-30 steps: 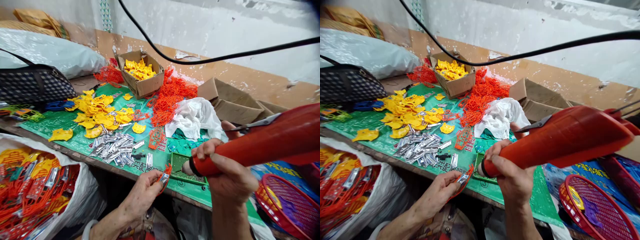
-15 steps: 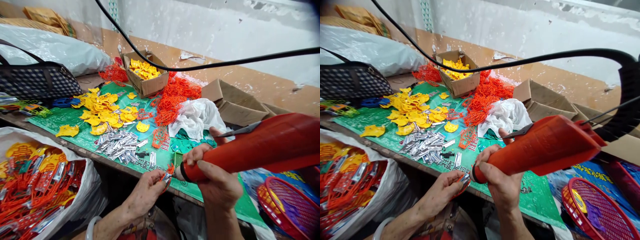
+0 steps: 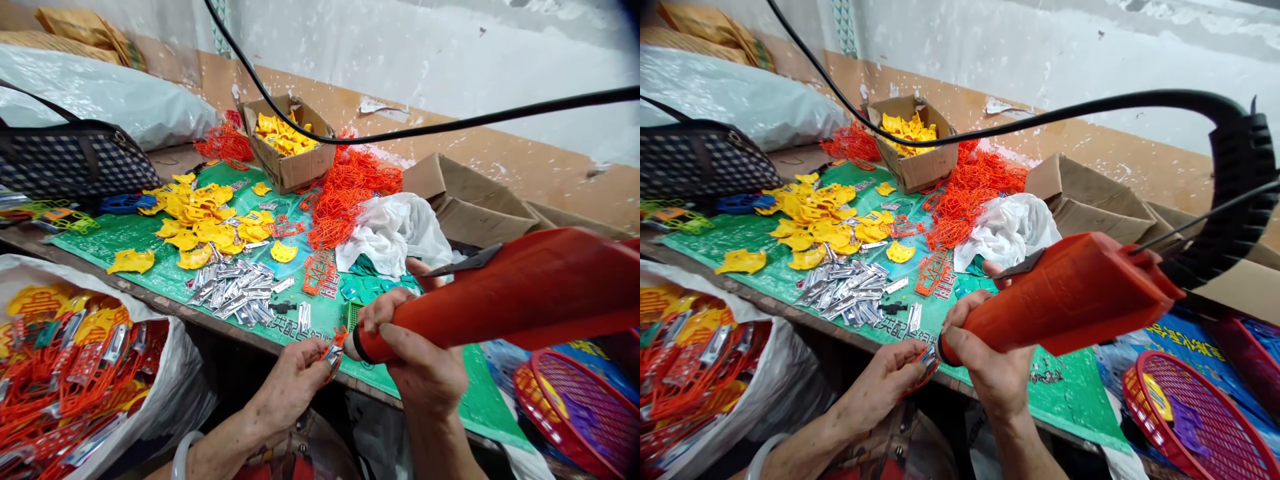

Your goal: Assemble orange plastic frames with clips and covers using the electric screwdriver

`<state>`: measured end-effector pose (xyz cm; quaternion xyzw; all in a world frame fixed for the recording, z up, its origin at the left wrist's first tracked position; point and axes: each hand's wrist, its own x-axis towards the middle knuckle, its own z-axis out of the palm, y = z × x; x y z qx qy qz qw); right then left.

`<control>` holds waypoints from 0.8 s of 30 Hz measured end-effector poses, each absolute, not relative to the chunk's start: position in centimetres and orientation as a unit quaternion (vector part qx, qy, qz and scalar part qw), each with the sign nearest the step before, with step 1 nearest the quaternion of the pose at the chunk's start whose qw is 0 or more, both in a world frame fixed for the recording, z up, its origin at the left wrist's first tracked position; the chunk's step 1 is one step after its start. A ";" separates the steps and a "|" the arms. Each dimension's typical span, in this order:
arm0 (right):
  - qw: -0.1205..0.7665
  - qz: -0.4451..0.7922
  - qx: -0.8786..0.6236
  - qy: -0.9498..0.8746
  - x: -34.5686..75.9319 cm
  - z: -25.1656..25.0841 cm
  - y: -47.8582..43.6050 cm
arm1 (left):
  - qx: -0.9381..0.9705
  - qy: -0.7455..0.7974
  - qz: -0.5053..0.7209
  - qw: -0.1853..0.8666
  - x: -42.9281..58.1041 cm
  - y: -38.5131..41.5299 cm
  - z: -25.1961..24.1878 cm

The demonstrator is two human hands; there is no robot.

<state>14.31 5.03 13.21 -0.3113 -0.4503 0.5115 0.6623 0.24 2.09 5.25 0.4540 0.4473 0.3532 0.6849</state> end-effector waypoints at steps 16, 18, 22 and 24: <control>0.641 0.525 -0.295 -0.476 14.7 12.0 5.0 | 0.411 0.440 0.360 0.713 0.8 2.1 6.1; 0.650 0.523 -0.283 -0.473 14.8 12.4 5.3 | 0.426 0.452 0.360 0.696 0.6 2.4 6.0; 0.705 0.452 -0.295 -0.460 15.7 12.9 6.2 | 0.449 0.474 0.392 0.648 -0.1 3.3 5.9; 0.717 0.410 -0.332 -0.455 16.3 12.3 6.7 | 0.449 0.482 0.411 0.630 -0.4 3.6 5.8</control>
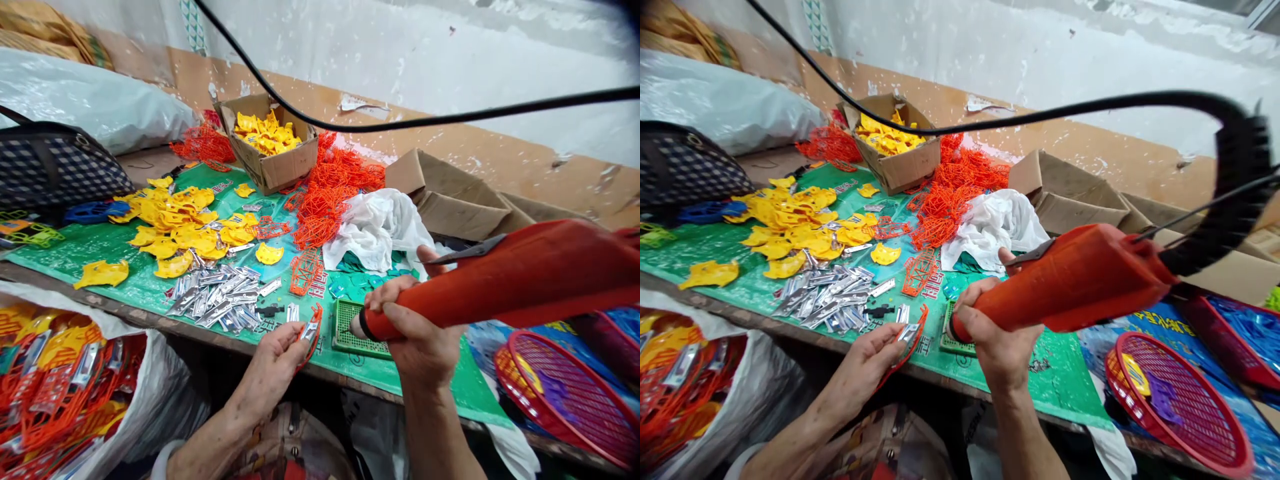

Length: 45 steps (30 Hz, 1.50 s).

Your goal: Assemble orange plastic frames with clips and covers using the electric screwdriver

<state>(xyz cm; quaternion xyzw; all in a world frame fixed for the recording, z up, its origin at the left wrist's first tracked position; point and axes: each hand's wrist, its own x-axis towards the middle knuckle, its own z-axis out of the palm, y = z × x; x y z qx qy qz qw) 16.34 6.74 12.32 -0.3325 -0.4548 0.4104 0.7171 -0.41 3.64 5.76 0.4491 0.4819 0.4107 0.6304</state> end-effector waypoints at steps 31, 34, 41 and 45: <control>0.656 0.366 -0.467 -0.466 17.4 6.9 7.9 | 0.486 0.565 0.315 0.587 0.0 5.5 5.3; 0.659 0.357 -0.467 -0.468 17.3 6.9 7.9 | 0.493 0.563 0.311 0.586 0.0 5.7 5.2; 0.663 0.359 -0.461 -0.467 17.4 6.8 8.2 | 0.490 0.554 0.307 0.599 -0.3 5.6 5.0; 0.662 0.358 -0.464 -0.467 17.5 6.8 8.3 | 0.491 0.547 0.305 0.606 -0.6 5.5 5.2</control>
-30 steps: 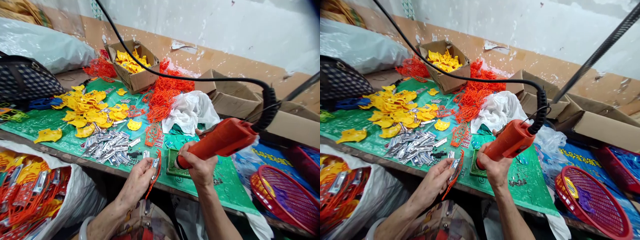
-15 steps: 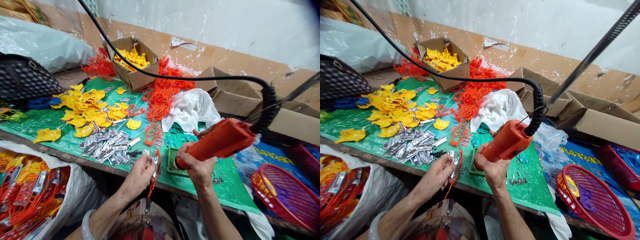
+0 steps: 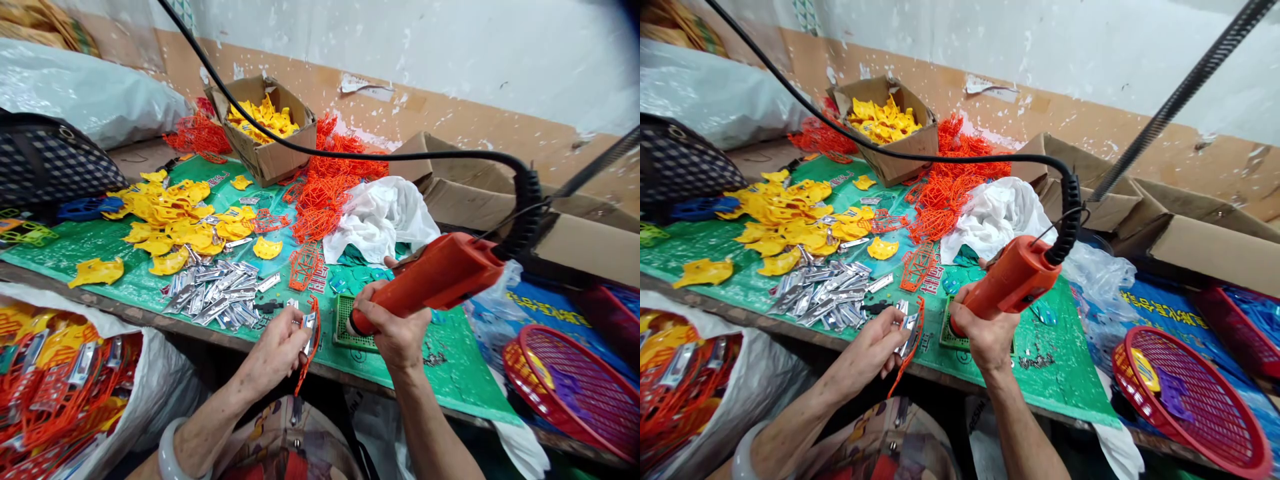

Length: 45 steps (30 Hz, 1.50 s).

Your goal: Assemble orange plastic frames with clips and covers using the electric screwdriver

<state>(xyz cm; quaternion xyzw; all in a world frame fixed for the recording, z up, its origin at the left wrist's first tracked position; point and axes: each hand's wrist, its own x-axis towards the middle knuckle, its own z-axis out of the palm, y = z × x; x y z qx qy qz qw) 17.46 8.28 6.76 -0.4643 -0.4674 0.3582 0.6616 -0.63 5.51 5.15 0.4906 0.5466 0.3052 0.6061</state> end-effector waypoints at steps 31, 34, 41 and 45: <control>0.687 0.466 -0.334 -0.446 16.3 13.9 6.7 | 0.553 0.505 0.258 0.610 -0.5 7.2 6.3; 0.662 0.494 -0.335 -0.454 15.4 13.9 6.1 | 0.553 0.503 0.261 0.610 -0.4 7.1 6.4; 0.619 0.510 -0.353 -0.481 14.1 13.0 6.0 | 0.560 0.496 0.269 0.607 -0.4 7.1 7.2; 0.615 0.506 -0.367 -0.481 14.0 12.7 5.9 | 0.558 0.488 0.270 0.614 -0.4 7.1 7.3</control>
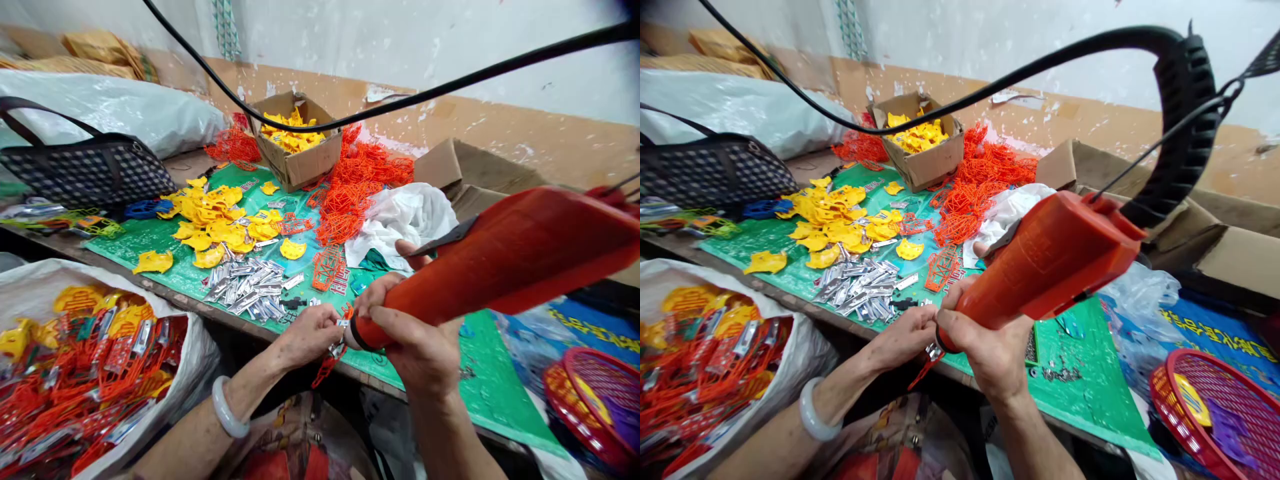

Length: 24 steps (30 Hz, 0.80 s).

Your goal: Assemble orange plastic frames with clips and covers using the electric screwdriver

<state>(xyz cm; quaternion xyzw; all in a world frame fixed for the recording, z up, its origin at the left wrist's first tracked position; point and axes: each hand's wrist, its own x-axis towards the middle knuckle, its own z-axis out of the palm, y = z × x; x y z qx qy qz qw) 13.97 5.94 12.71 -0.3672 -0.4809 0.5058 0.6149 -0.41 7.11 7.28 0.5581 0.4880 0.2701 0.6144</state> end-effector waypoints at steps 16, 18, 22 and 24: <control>0.596 0.507 -0.357 -0.511 13.7 12.0 5.8 | 0.531 0.465 0.307 0.638 -0.4 7.1 5.9; 0.589 0.504 -0.360 -0.519 13.7 11.8 5.7 | 0.525 0.463 0.313 0.642 -0.3 7.0 6.0; 0.585 0.484 -0.375 -0.532 13.6 11.5 5.4 | 0.515 0.460 0.321 0.648 0.1 6.8 6.1; 0.581 0.474 -0.379 -0.542 13.6 11.4 5.3 | 0.508 0.460 0.325 0.652 0.2 6.7 6.2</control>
